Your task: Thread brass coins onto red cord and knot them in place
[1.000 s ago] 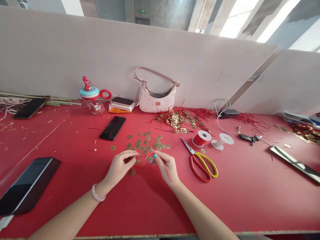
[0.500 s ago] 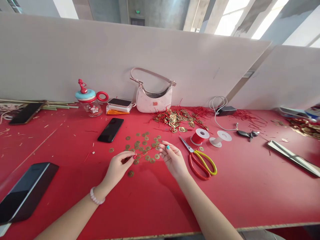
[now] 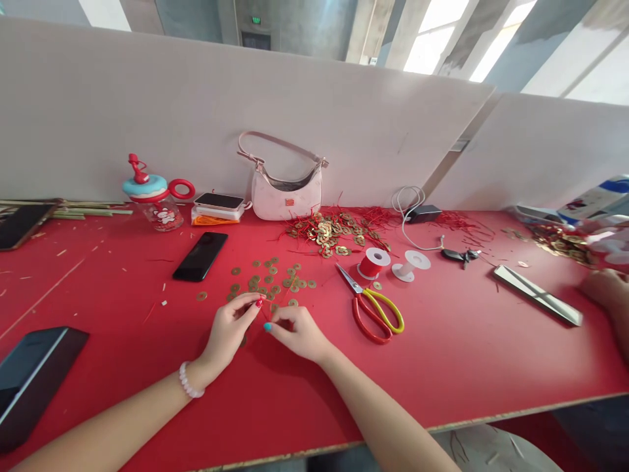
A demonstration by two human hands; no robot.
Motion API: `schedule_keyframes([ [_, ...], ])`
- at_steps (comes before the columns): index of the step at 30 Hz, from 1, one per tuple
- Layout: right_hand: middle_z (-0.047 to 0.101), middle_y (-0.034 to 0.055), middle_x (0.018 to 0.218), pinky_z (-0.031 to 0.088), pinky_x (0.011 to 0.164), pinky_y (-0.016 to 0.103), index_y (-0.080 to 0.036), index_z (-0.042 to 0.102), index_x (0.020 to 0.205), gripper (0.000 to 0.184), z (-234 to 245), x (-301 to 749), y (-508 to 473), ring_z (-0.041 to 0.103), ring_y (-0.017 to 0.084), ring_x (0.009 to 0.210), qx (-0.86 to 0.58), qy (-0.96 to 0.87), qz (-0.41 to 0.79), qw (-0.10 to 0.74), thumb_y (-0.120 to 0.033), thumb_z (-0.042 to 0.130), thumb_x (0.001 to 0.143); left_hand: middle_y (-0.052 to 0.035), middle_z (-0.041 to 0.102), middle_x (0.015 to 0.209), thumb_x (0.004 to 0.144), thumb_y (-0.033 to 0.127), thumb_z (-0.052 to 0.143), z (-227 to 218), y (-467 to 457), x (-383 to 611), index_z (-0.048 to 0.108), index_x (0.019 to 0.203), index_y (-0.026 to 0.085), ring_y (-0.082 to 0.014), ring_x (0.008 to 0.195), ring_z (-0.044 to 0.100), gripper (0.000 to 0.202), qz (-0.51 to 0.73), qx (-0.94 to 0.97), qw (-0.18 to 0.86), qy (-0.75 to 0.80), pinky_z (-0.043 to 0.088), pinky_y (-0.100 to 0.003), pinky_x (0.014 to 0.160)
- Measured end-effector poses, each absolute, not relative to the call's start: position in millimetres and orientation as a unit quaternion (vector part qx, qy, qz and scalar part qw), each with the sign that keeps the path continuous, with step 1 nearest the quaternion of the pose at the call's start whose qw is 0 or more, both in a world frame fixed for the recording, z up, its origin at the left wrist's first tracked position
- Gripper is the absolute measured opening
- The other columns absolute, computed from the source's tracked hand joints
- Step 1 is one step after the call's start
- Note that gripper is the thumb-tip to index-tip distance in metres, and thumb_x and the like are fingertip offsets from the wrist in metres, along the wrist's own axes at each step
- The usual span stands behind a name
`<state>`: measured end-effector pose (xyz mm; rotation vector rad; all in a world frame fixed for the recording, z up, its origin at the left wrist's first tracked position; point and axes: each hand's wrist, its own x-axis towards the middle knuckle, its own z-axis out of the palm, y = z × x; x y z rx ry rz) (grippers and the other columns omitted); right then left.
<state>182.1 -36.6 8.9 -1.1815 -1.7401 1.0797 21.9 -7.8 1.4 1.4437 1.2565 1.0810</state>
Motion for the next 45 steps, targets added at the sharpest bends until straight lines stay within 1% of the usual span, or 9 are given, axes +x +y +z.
schedule_keyframes([
  [6,0.04,-0.0047,0.054,0.029,0.05,0.018,-0.016,0.048,0.057,0.019,10,184,-35,0.034,0.006,0.051,-0.466,-0.697,0.378,0.393,-0.017,0.047,0.076,-0.0088,0.066,0.104,0.077,0.035,0.056,2,5,47,0.066,0.094,0.015,-0.0206,0.097,0.061,0.028,0.44,0.602,0.467,0.476,0.051,-0.03,0.082],
  [11,0.042,-0.004,0.053,0.029,0.049,0.018,-0.015,0.05,0.058,0.019,7,185,-32,0.034,0.006,0.05,-0.515,-0.641,0.37,0.432,-0.02,0.047,0.076,-0.0095,0.065,0.106,0.077,0.036,0.057,-7,11,49,0.066,0.095,0.015,-0.0216,0.101,0.06,0.028,0.443,0.596,0.481,0.466,0.05,-0.032,0.087],
  [14,0.043,-0.0035,0.054,0.029,0.049,0.018,-0.015,0.052,0.061,0.019,6,185,-30,0.034,0.006,0.051,-0.515,-0.632,0.387,0.431,-0.022,0.047,0.077,-0.0086,0.065,0.107,0.077,0.038,0.058,-12,10,44,0.065,0.097,0.017,-0.0215,0.101,0.06,0.03,0.43,0.578,0.503,0.477,0.051,-0.031,0.086],
  [20,0.048,-0.0029,0.056,0.032,0.05,0.019,-0.016,0.055,0.061,0.014,6,183,-28,0.038,0.007,0.051,-0.525,-0.622,0.392,0.429,-0.019,0.052,0.074,-0.0077,0.066,0.104,0.077,0.036,0.058,-10,6,42,0.067,0.092,0.018,-0.0212,0.1,0.061,0.025,0.422,0.579,0.513,0.473,0.051,-0.032,0.087],
  [24,0.057,-0.0003,0.062,0.036,0.053,0.021,-0.017,0.06,0.067,0.009,6,184,-28,0.046,0.009,0.055,-0.537,-0.6,0.385,0.451,-0.023,0.057,0.073,-0.008,0.066,0.1,0.076,0.034,0.057,-7,4,43,0.067,0.085,0.017,-0.021,0.099,0.061,0.021,0.424,0.581,0.52,0.46,0.053,-0.032,0.085],
  [28,0.061,0.0013,0.067,0.041,0.057,0.022,-0.018,0.063,0.072,0.007,4,186,-28,0.051,0.011,0.06,-0.538,-0.579,0.395,0.468,-0.025,0.061,0.073,-0.0077,0.066,0.099,0.076,0.031,0.056,-7,4,43,0.066,0.084,0.018,-0.0203,0.099,0.062,0.019,0.422,0.575,0.535,0.453,0.054,-0.031,0.083],
  [37,0.06,0.0013,0.068,0.046,0.061,0.024,-0.018,0.056,0.073,0.011,3,187,-26,0.055,0.012,0.064,-0.538,-0.512,0.45,0.496,-0.027,0.062,0.073,-0.0076,0.067,0.096,0.074,0.028,0.057,-8,2,43,0.067,0.083,0.018,-0.0205,0.097,0.061,0.016,0.422,0.584,0.526,0.451,0.054,-0.032,0.083],
  [40,0.061,0.0006,0.07,0.046,0.063,0.024,-0.019,0.054,0.081,0.012,3,186,-26,0.057,0.012,0.066,-0.529,-0.512,0.46,0.496,-0.026,0.061,0.073,-0.0076,0.067,0.095,0.073,0.026,0.056,-6,2,43,0.067,0.082,0.018,-0.0203,0.096,0.061,0.016,0.422,0.584,0.526,0.453,0.054,-0.032,0.083],
  [45,0.06,-0.0014,0.068,0.047,0.066,0.026,-0.021,0.051,0.101,0.027,5,187,-27,0.056,0.012,0.064,-0.502,-0.534,0.483,0.478,-0.024,0.059,0.075,-0.0074,0.067,0.096,0.074,0.024,0.056,-3,2,44,0.067,0.083,0.018,-0.0199,0.096,0.061,0.016,0.423,0.587,0.531,0.441,0.053,-0.032,0.083],
])
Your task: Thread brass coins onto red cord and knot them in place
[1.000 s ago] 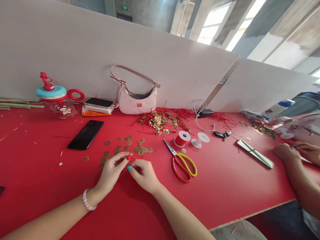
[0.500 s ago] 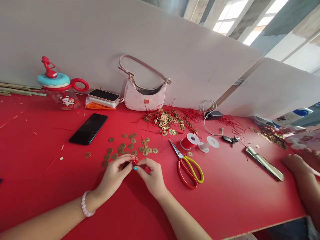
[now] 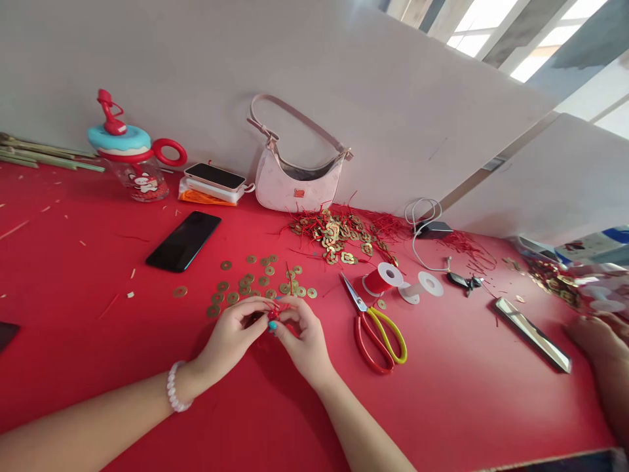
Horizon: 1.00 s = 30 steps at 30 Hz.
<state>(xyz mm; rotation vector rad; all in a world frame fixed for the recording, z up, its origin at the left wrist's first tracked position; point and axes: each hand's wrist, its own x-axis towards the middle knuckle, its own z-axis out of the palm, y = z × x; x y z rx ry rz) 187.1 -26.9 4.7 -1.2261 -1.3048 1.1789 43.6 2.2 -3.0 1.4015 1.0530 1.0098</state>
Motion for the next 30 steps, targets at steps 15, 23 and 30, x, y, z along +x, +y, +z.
schedule_keyframes([
  [15,0.059,-0.0015,0.056,0.046,0.054,0.023,-0.018,0.068,0.085,0.02,6,193,-25,0.053,0.008,0.05,-0.455,-0.453,0.582,0.499,-0.035,0.059,0.079,-0.0049,0.066,0.091,0.079,0.021,0.05,4,1,45,0.066,0.085,0.018,-0.0165,0.085,0.062,0.017,0.391,0.629,0.521,0.425,0.051,-0.026,0.074],
  [23,0.059,-0.0022,0.058,0.039,0.044,0.017,-0.02,0.065,0.084,0.019,6,203,-21,0.046,0.005,0.046,-0.428,-0.291,0.634,0.574,-0.037,0.064,0.075,-0.0048,0.067,0.095,0.08,0.021,0.052,11,-2,46,0.069,0.088,0.019,-0.0166,0.087,0.062,0.019,0.354,0.657,0.518,0.418,0.05,-0.025,0.075],
  [30,0.067,0.0008,0.09,0.05,0.065,0.02,-0.025,0.065,0.088,0.02,6,209,-15,0.062,0.011,0.081,-0.398,-0.19,0.627,0.641,-0.03,0.068,0.069,-0.0053,0.066,0.093,0.079,0.02,0.053,11,-6,44,0.067,0.086,0.017,-0.0153,0.083,0.061,0.016,0.324,0.672,0.552,0.373,0.05,-0.025,0.072],
])
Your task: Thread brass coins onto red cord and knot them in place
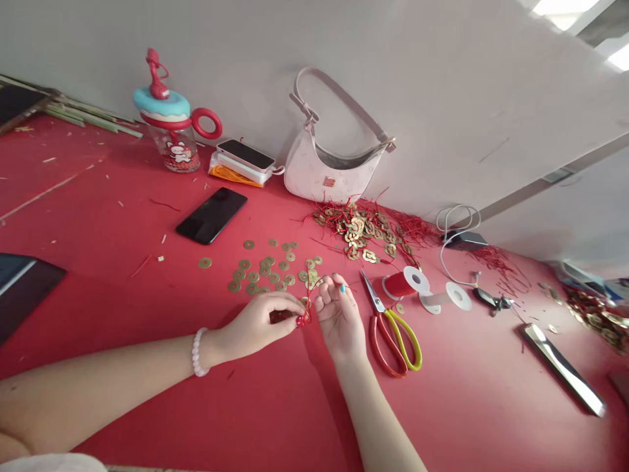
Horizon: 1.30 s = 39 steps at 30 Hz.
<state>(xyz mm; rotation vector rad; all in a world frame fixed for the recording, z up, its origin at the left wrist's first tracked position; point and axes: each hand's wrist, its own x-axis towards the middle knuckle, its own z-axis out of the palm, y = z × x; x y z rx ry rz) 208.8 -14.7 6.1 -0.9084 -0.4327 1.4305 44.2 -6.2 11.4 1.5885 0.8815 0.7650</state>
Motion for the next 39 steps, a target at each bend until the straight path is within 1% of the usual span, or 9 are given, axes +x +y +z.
schedule_keyframes([
  [6,0.066,-0.0046,0.098,0.048,0.078,0.021,-0.03,0.064,0.087,0.016,5,210,-12,0.06,0.009,0.096,-0.37,-0.173,0.601,0.687,-0.03,0.066,0.072,-0.0051,0.065,0.095,0.078,0.017,0.053,13,-8,42,0.065,0.086,0.016,-0.0143,0.085,0.06,0.015,0.307,0.679,0.574,0.34,0.049,-0.023,0.072],
  [11,0.067,-0.0021,0.099,0.045,0.085,0.027,-0.028,0.065,0.085,0.015,3,210,-9,0.058,0.013,0.105,-0.391,-0.196,0.563,0.701,-0.032,0.066,0.071,-0.0054,0.064,0.097,0.079,0.02,0.055,12,-6,41,0.065,0.088,0.016,-0.0144,0.087,0.059,0.014,0.309,0.648,0.608,0.338,0.049,-0.024,0.074],
  [17,0.067,0.0016,0.098,0.042,0.093,0.034,-0.025,0.065,0.09,0.014,-2,206,-12,0.06,0.015,0.1,-0.478,-0.285,0.501,0.663,-0.03,0.059,0.078,-0.0061,0.062,0.101,0.077,0.015,0.055,11,-3,42,0.063,0.085,0.016,-0.0143,0.091,0.058,0.011,0.357,0.579,0.654,0.33,0.047,-0.026,0.079],
  [20,0.067,0.0044,0.099,0.042,0.093,0.037,-0.022,0.065,0.092,0.019,-3,204,-14,0.06,0.017,0.098,-0.545,-0.355,0.458,0.606,-0.035,0.056,0.081,-0.0077,0.056,0.118,0.078,0.015,0.054,13,-3,42,0.063,0.082,0.016,-0.0164,0.1,0.056,0.009,0.386,0.56,0.661,0.319,0.048,-0.026,0.078],
  [22,0.066,0.0055,0.1,0.043,0.092,0.037,-0.02,0.065,0.091,0.022,-2,203,-15,0.059,0.018,0.098,-0.575,-0.409,0.436,0.559,-0.036,0.053,0.082,-0.0082,0.055,0.121,0.079,0.016,0.054,14,-3,41,0.063,0.082,0.016,-0.0177,0.104,0.055,0.01,0.392,0.552,0.663,0.319,0.048,-0.027,0.081],
  [26,0.066,0.005,0.094,0.047,0.083,0.034,-0.02,0.061,0.098,0.022,3,200,-18,0.061,0.018,0.089,-0.583,-0.462,0.437,0.506,-0.032,0.05,0.083,-0.0084,0.062,0.106,0.079,0.021,0.057,12,-2,42,0.065,0.086,0.015,-0.0182,0.102,0.057,0.012,0.395,0.55,0.659,0.326,0.047,-0.03,0.086],
  [31,0.063,0.0007,0.083,0.048,0.079,0.033,-0.027,0.04,0.121,0.038,4,197,-24,0.059,0.014,0.078,-0.52,-0.528,0.443,0.505,-0.028,0.05,0.084,-0.008,0.062,0.101,0.079,0.024,0.057,5,1,43,0.064,0.089,0.015,-0.0178,0.093,0.059,0.016,0.408,0.538,0.632,0.38,0.05,-0.03,0.081],
  [35,0.059,-0.0021,0.075,0.047,0.08,0.034,-0.027,0.039,0.119,0.041,1,195,-28,0.057,0.013,0.073,-0.51,-0.588,0.435,0.453,-0.022,0.054,0.081,-0.0078,0.063,0.099,0.078,0.024,0.057,5,3,44,0.064,0.089,0.014,-0.0185,0.093,0.059,0.016,0.413,0.525,0.629,0.399,0.051,-0.03,0.08],
  [39,0.055,-0.0027,0.07,0.047,0.069,0.029,-0.025,0.042,0.113,0.031,1,195,-30,0.055,0.011,0.067,-0.497,-0.589,0.438,0.462,-0.02,0.048,0.083,-0.007,0.063,0.103,0.076,0.024,0.058,5,3,44,0.064,0.09,0.015,-0.0178,0.096,0.059,0.018,0.422,0.506,0.627,0.416,0.05,-0.03,0.084],
])
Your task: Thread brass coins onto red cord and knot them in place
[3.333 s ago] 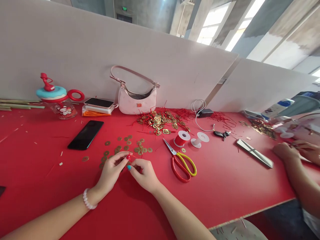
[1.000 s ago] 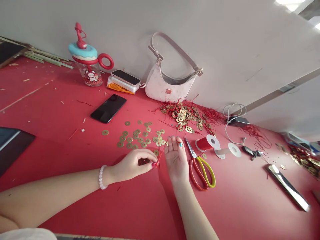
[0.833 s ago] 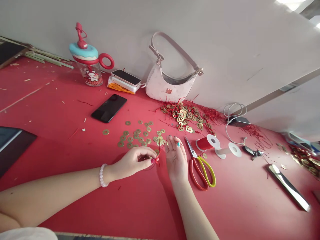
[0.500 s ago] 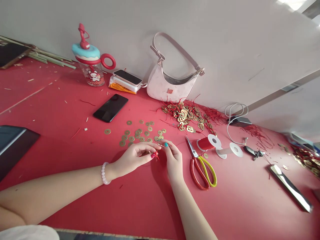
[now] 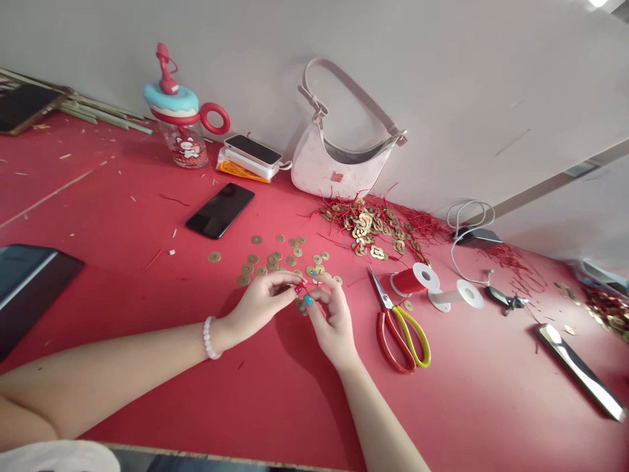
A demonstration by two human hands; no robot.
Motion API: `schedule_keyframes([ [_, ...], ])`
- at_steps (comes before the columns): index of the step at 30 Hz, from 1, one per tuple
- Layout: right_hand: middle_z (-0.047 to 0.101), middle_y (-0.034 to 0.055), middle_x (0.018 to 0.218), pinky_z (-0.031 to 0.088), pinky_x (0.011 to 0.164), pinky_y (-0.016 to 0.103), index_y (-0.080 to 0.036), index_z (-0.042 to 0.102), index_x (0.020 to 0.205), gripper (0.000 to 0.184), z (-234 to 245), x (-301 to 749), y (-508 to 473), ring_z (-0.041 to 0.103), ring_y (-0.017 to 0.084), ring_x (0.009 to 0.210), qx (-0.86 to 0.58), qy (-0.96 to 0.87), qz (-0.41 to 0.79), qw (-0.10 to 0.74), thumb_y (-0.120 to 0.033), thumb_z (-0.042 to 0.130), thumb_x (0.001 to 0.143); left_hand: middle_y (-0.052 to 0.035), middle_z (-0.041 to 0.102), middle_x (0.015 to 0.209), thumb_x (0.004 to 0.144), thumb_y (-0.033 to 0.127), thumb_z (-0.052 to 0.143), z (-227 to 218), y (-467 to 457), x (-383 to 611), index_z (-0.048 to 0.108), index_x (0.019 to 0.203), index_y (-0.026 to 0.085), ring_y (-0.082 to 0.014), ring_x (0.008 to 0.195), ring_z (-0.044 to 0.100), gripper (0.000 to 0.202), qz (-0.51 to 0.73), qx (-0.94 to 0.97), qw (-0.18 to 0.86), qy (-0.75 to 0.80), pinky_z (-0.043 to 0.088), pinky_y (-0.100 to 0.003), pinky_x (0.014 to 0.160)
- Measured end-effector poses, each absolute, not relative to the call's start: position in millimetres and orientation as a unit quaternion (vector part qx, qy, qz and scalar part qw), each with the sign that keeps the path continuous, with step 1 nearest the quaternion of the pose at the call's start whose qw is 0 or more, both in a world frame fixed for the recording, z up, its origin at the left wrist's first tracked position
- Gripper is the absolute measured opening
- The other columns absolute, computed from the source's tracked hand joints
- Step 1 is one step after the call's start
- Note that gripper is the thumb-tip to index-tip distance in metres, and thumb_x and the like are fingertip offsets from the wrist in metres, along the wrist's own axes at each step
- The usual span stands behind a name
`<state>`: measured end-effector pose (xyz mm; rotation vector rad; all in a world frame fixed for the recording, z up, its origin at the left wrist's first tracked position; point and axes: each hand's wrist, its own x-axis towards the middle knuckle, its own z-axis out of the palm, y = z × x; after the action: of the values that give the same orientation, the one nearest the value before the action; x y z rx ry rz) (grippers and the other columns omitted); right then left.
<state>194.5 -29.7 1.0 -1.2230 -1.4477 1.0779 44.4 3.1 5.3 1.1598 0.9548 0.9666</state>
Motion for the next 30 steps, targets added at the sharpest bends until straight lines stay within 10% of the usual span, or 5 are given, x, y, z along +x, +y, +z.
schedule_keyframes([
  [20,0.029,-0.0088,0.048,0.02,0.044,0.021,-0.021,0.045,0.075,0.015,4.1,199.2,-34.2,0.022,0.007,0.043,-0.554,-0.559,0.348,0.51,-0.009,0.041,0.067,-0.0069,0.066,0.096,0.075,0.027,0.061,2.7,4.6,42.5,0.065,0.092,0.015,-0.0162,0.085,0.06,0.021,0.425,0.458,0.634,0.456,0.05,-0.027,0.071],
  [30,0.055,-0.0015,0.069,0.043,0.063,0.026,-0.022,0.048,0.091,0.01,3.3,193.2,-28.7,0.053,0.012,0.063,-0.508,-0.589,0.422,0.466,-0.026,0.041,0.087,-0.0074,0.063,0.102,0.08,0.026,0.056,3.1,1.9,41.6,0.063,0.091,0.014,-0.0177,0.096,0.058,0.017,0.433,0.537,0.604,0.399,0.049,-0.031,0.084],
])
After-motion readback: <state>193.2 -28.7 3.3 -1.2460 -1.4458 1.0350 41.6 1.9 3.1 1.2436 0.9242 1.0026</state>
